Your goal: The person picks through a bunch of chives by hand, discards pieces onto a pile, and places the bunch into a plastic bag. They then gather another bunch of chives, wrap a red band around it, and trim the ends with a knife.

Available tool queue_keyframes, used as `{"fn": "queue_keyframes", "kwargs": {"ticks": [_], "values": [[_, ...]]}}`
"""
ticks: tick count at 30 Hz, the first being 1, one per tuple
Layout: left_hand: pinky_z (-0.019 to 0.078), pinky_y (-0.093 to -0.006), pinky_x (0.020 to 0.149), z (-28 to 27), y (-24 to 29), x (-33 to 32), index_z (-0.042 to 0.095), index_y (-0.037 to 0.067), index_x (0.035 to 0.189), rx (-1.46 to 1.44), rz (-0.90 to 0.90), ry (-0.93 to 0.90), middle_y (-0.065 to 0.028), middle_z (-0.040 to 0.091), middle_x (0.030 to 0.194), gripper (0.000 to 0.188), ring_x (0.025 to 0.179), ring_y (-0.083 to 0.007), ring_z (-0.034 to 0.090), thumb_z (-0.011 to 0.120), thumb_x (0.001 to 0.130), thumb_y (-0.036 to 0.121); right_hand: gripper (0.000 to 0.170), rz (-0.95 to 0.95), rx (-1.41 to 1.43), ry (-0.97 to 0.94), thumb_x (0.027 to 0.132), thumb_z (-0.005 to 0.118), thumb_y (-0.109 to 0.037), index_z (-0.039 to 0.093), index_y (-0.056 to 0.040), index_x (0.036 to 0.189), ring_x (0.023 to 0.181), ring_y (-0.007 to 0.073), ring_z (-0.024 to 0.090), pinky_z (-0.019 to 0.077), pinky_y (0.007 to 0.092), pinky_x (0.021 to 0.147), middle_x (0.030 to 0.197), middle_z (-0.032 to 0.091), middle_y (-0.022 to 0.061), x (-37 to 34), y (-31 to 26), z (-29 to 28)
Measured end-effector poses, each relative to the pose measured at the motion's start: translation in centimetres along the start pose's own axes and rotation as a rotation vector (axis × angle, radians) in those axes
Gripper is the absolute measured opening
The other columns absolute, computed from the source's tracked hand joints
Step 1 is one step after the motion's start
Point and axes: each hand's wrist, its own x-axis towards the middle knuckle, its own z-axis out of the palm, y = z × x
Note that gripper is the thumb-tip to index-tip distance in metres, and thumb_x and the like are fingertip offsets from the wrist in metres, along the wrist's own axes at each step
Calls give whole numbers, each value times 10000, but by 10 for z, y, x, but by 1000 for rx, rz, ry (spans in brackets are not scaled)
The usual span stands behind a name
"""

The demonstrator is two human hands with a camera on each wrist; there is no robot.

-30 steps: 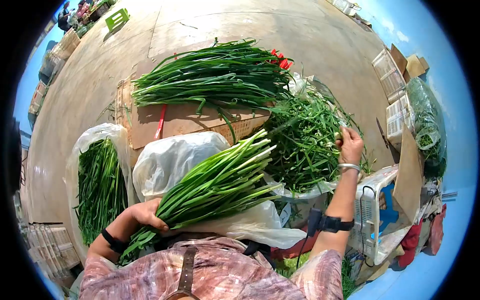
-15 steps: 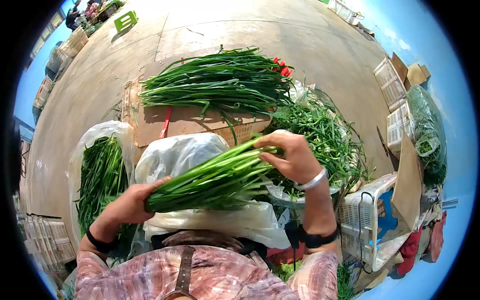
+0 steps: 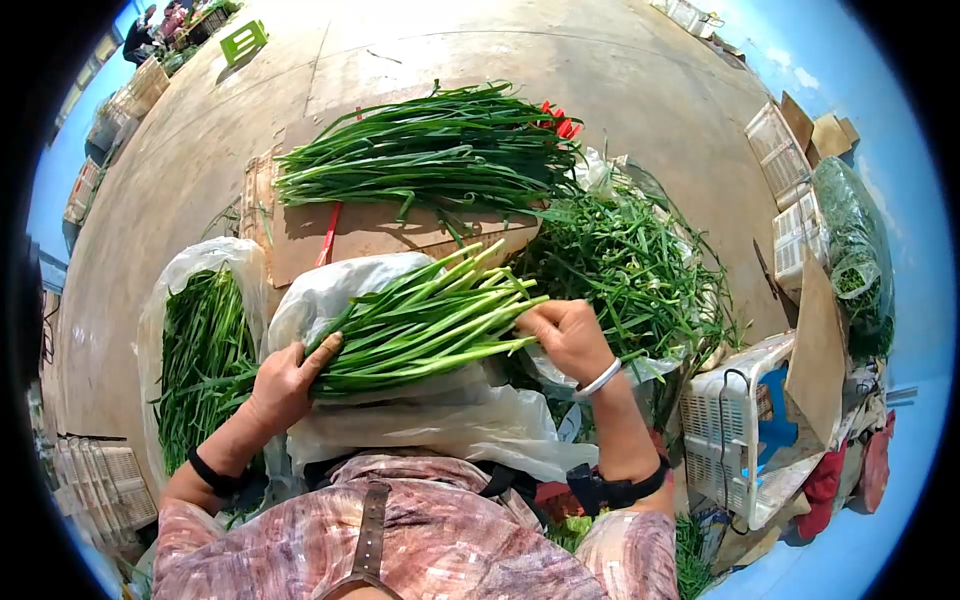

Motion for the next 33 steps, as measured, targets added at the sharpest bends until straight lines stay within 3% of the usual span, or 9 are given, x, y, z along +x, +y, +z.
{"fn": "queue_keyframes", "kwargs": {"ticks": [3, 10, 16, 18, 22, 26, 28, 30, 33], "values": [[405, -376, 502, 5, 0, -2, 441, 221, 1369, -13, 7, 22, -105, 421, 694, 695, 551, -266, 471, 581, 711, 49, 140, 28, -51, 381, 812, 625, -90, 682, 36, 792, 539, 122, 579, 455, 274, 524, 620, 645, 86, -2, 21, -4], [407, -379, 512, 8, 2, -6, 440, 222, 1370, -11, 4, 30, -104, 428, 707, 682, 569, -264, 481, 581, 722, 60, 219, 297, -972, 580, 802, 661, -211, 671, -5, 877, 729, 354, 645, 516, 437, 677, 805, 657, 200, -8, 97, -67], [404, -379, 522, 7, 4, -2, 448, 224, 1365, 2, -1, 33, -104, 430, 709, 651, 585, -265, 482, 544, 746, 48, 247, 153, -66, 287, 747, 704, -201, 677, 20, 854, 693, 313, 640, 502, 346, 656, 800, 664, 194, 10, 2, -13], [401, -377, 520, 11, 3, -4, 435, 222, 1374, 5, 1, 35, -106, 430, 708, 655, 584, -265, 481, 535, 751, 47, 197, -12, -189, 306, 760, 683, -143, 656, 47, 801, 591, 152, 584, 467, 285, 580, 684, 649, 137, 20, 20, 24], [404, -380, 523, 11, 4, -11, 427, 216, 1379, 4, -21, 2, -108, 433, 710, 657, 586, -263, 480, 528, 753, 45, 146, 48, -67, 556, 776, 630, -99, 644, 38, 727, 497, 145, 510, 413, 307, 509, 578, 595, 124, 21, 42, 21], [408, -376, 528, 10, 5, -7, 416, 212, 1386, -2, -6, 17, -108, 435, 713, 641, 597, -260, 479, 513, 773, 51, 217, 99, -599, 807, 770, 686, -141, 598, 28, 664, 470, 245, 503, 390, 364, 482, 540, 542, 149, 22, 86, -34], [408, -374, 529, 7, 6, -10, 409, 213, 1390, 3, -35, -14, -106, 436, 714, 635, 603, -258, 481, 506, 782, 56, 157, 46, -338, 629, 761, 694, -133, 626, 7, 744, 611, 287, 580, 421, 378, 540, 672, 596, 140, 22, 24, -23], [408, -375, 524, 7, 4, -5, 393, 222, 1399, 20, 2, -3, -97, 445, 722, 626, 610, -249, 490, 498, 800, 73, 131, -442, -409, 496, 740, 700, -126, 648, -38, 822, 828, 285, 590, 450, 376, 683, 852, 623, 109, 33, -10, 7], [407, -355, 555, 9, 3, -7, 384, 215, 1405, 44, 4, 34, -88, 471, 759, 626, 644, -238, 507, 502, 803, 88, 187, -469, -684, 242, 683, 707, -32, 642, -45, 858, 992, 280, 551, 439, 388, 809, 1007, 615, 71, 42, -10, 33]]}}
